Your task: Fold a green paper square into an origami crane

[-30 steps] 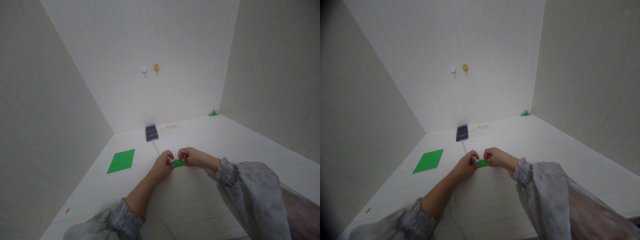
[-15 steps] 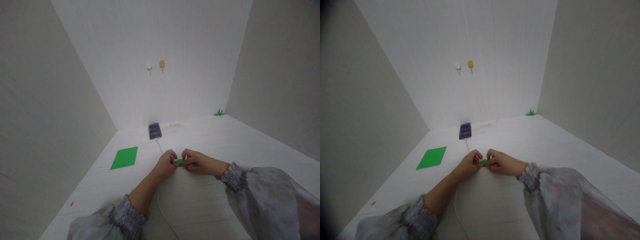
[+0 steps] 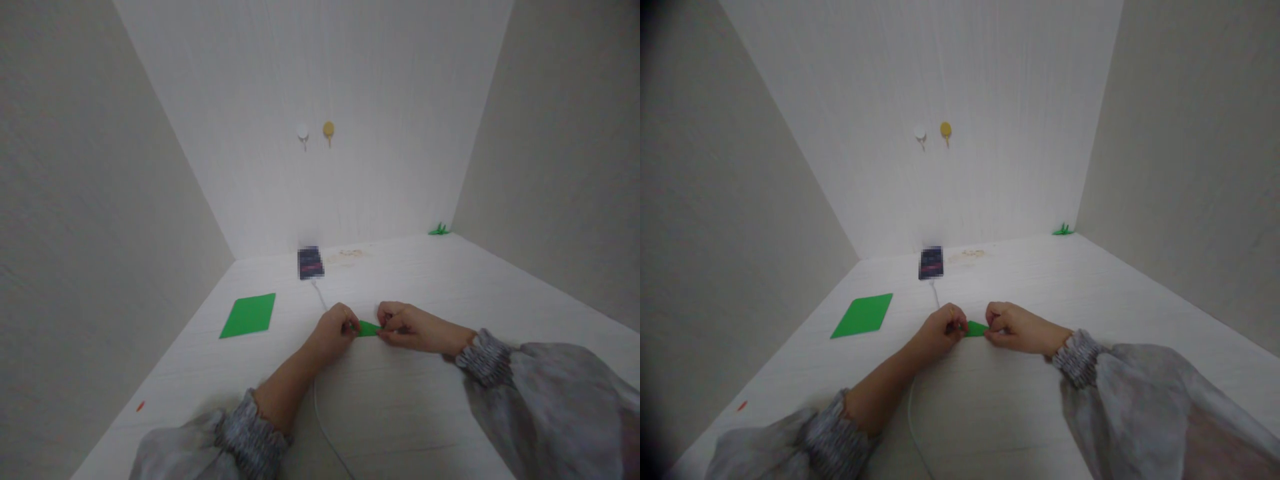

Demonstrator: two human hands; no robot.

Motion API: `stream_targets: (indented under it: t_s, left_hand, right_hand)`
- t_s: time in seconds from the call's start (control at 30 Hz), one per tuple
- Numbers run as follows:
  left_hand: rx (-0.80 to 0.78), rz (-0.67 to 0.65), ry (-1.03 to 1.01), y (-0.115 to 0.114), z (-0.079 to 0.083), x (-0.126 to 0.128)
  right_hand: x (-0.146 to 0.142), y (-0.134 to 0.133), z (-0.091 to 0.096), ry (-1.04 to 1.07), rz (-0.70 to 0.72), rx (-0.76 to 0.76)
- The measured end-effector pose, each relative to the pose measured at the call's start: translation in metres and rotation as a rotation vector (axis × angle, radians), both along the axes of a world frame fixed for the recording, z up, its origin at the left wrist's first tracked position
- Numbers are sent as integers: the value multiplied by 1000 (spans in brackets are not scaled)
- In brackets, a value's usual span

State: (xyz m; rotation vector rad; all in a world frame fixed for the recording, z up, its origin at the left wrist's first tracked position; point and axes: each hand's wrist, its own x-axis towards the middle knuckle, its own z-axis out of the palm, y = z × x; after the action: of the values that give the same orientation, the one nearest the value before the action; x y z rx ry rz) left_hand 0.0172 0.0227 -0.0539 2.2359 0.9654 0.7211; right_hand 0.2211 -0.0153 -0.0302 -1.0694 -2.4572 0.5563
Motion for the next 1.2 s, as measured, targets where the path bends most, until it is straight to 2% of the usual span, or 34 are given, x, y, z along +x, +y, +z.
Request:
stream_targets:
  t_s: [0.1,0.23,0.33,0.43,0.5,0.6,0.73,0.9,1.0,1.1,1.2]
  left_hand:
    - [142,-100,24,-2,3,-1]
    - [300,-128,222,-6,10,0]
    - [380,-160,333,-10,18,2]
    - [343,-167,342,-13,22,2]
    - [304,-191,312,-14,20,0]
    - [298,-271,244,-13,13,-3]
    - [267,-338,167,-9,5,-7]
    - [181,-298,161,-6,7,-12]
    - [137,-322,146,-4,11,-10]
    - [100,-354,102,-2,14,-7]
    - [82,-322,56,1,13,-4]
  right_hand:
    - [-5,-2,0,-3,-17,-8]
    - [-13,-8,3,-16,-16,-59]
    - [-20,-11,5,-5,72,-62]
    - [-25,-11,3,47,183,-53]
    - [-23,-6,-2,100,153,-32]
    - [-14,4,-12,193,-26,89]
    - [-2,13,-22,111,46,119]
    - [-5,10,-18,85,42,129]
    - [-11,7,-14,77,32,169]
    - [-15,6,-12,67,87,202]
    - [-16,7,-12,73,144,204]
